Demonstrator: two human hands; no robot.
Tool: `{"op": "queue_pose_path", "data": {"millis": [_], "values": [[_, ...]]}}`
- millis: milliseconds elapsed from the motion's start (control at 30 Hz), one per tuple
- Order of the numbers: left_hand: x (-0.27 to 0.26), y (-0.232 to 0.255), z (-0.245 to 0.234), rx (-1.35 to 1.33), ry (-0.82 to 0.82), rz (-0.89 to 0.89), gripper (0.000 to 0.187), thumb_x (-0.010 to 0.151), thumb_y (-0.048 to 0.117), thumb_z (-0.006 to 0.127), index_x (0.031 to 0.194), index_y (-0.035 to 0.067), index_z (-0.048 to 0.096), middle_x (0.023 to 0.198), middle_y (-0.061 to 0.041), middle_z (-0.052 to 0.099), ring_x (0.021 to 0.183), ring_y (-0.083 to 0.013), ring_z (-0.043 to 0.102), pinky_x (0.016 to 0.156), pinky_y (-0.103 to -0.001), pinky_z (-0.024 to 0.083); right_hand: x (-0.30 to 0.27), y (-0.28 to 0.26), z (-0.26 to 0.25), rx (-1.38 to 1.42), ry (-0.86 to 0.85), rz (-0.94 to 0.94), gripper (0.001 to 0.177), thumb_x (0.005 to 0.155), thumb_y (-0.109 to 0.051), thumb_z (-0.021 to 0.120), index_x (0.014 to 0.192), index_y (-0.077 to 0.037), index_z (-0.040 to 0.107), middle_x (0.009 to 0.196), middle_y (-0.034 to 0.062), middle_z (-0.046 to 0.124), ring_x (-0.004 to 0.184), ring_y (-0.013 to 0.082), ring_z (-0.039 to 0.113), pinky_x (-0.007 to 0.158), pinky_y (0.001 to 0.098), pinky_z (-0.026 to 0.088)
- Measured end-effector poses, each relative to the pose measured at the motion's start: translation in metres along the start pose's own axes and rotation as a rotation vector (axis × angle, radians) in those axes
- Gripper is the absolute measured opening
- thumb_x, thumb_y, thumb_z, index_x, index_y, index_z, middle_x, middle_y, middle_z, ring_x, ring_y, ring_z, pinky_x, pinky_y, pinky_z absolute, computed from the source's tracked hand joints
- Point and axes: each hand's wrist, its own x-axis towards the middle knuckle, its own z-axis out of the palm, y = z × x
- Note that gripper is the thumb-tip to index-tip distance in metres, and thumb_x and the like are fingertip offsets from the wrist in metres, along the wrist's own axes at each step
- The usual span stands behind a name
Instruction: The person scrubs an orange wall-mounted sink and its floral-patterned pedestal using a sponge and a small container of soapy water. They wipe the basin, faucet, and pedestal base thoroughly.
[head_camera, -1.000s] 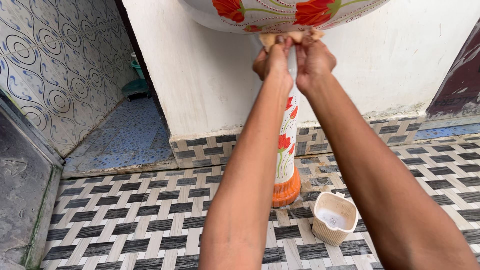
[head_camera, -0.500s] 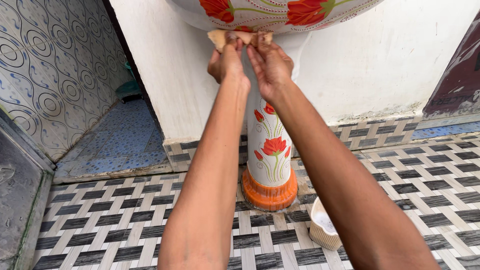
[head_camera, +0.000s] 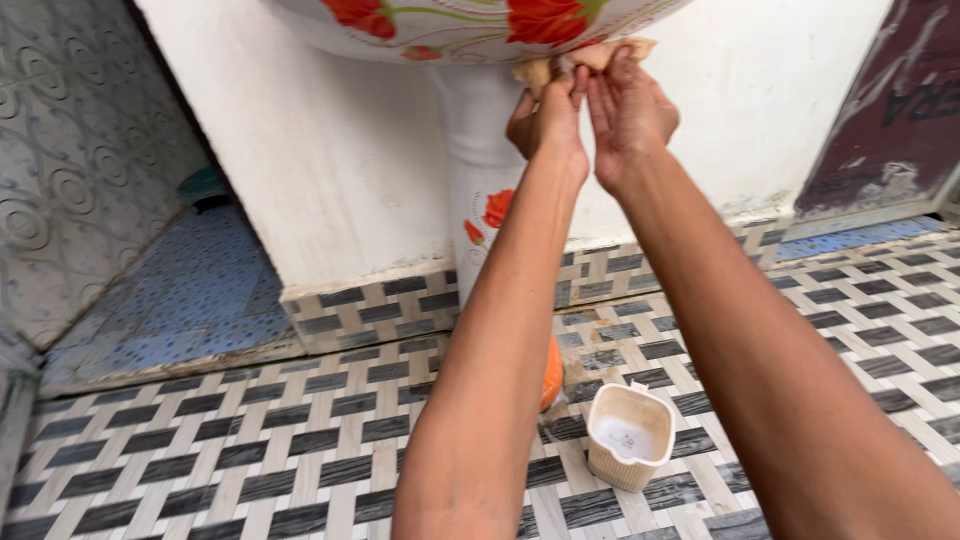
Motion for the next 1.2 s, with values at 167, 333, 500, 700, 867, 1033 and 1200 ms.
{"op": "queue_pose_path", "data": {"millis": [167, 333, 500, 700, 867, 1033, 1200], "values": [[0.016, 0.008, -0.013, -0.069, -0.03, -0.035, 0.03, 0.085, -0.015, 0.061, 0.115, -0.015, 0.063, 0.113, -0.02, 0.068, 0.094, -0.0267, 0.071, 0.087, -0.032, 0.065, 0.001, 0.009, 0.006, 0.007, 0.0, -0.021, 0.034, 0.09, -0.012, 0.076, 0.115, 0.006, 0.063, 0.103, 0.0156, 0.073, 0.094, 0.0246, 0.074, 0.087, 0.0324, 0.064], [0.008, 0.02, -0.012, -0.038, -0.01, -0.049, 0.029, 0.085, -0.013, 0.061, 0.114, -0.014, 0.064, 0.122, -0.019, 0.064, 0.101, -0.0255, 0.069, 0.09, -0.03, 0.064, 0.0, 0.019, 0.013, -0.035, 0.066, -0.035, 0.033, 0.089, -0.008, 0.072, 0.118, 0.006, 0.064, 0.1, 0.0158, 0.073, 0.09, 0.0225, 0.075, 0.083, 0.0306, 0.067], [0.011, 0.004, -0.007, -0.031, -0.041, -0.067, 0.03, 0.086, -0.015, 0.06, 0.116, -0.017, 0.06, 0.123, -0.02, 0.062, 0.103, -0.028, 0.068, 0.094, -0.032, 0.063, 0.021, 0.014, 0.006, -0.003, 0.062, -0.092, 0.033, 0.09, -0.005, 0.071, 0.119, 0.009, 0.063, 0.101, 0.0192, 0.072, 0.089, 0.0252, 0.075, 0.083, 0.0321, 0.067], [0.018, -0.016, -0.009, -0.033, -0.166, -0.096, 0.033, 0.087, -0.014, 0.058, 0.119, -0.015, 0.059, 0.124, -0.02, 0.062, 0.107, -0.0286, 0.068, 0.099, -0.033, 0.06, 0.038, 0.01, -0.005, 0.004, 0.069, -0.124, 0.032, 0.091, -0.006, 0.069, 0.119, 0.007, 0.062, 0.104, 0.0201, 0.073, 0.093, 0.0253, 0.076, 0.085, 0.0322, 0.064], [0.022, -0.024, -0.013, -0.047, -0.199, -0.141, 0.031, 0.09, -0.011, 0.061, 0.121, -0.013, 0.059, 0.125, -0.019, 0.062, 0.11, -0.028, 0.068, 0.102, -0.032, 0.058, 0.038, 0.007, -0.012, -0.012, -0.01, -0.177, 0.034, 0.094, -0.009, 0.07, 0.122, 0.008, 0.062, 0.106, 0.0189, 0.072, 0.096, 0.0244, 0.074, 0.086, 0.0312, 0.065], [0.021, -0.013, -0.009, -0.067, -0.156, -0.163, 0.027, 0.087, -0.013, 0.061, 0.114, -0.016, 0.06, 0.122, -0.021, 0.063, 0.107, -0.0309, 0.069, 0.101, -0.033, 0.059, 0.021, 0.002, -0.007, -0.034, -0.086, -0.172, 0.039, 0.088, -0.007, 0.074, 0.122, 0.002, 0.057, 0.103, 0.0177, 0.072, 0.098, 0.0217, 0.077, 0.088, 0.0293, 0.061], [0.009, 0.026, -0.001, -0.007, -0.091, -0.101, 0.027, 0.081, -0.017, 0.057, 0.108, -0.019, 0.06, 0.117, -0.022, 0.064, 0.1, -0.0316, 0.07, 0.094, -0.034, 0.063, -0.006, 0.008, 0.007, -0.072, -0.126, -0.162, 0.031, 0.092, -0.008, 0.075, 0.114, 0.001, 0.055, 0.099, 0.0161, 0.07, 0.09, 0.0213, 0.075, 0.083, 0.029, 0.067]]}}
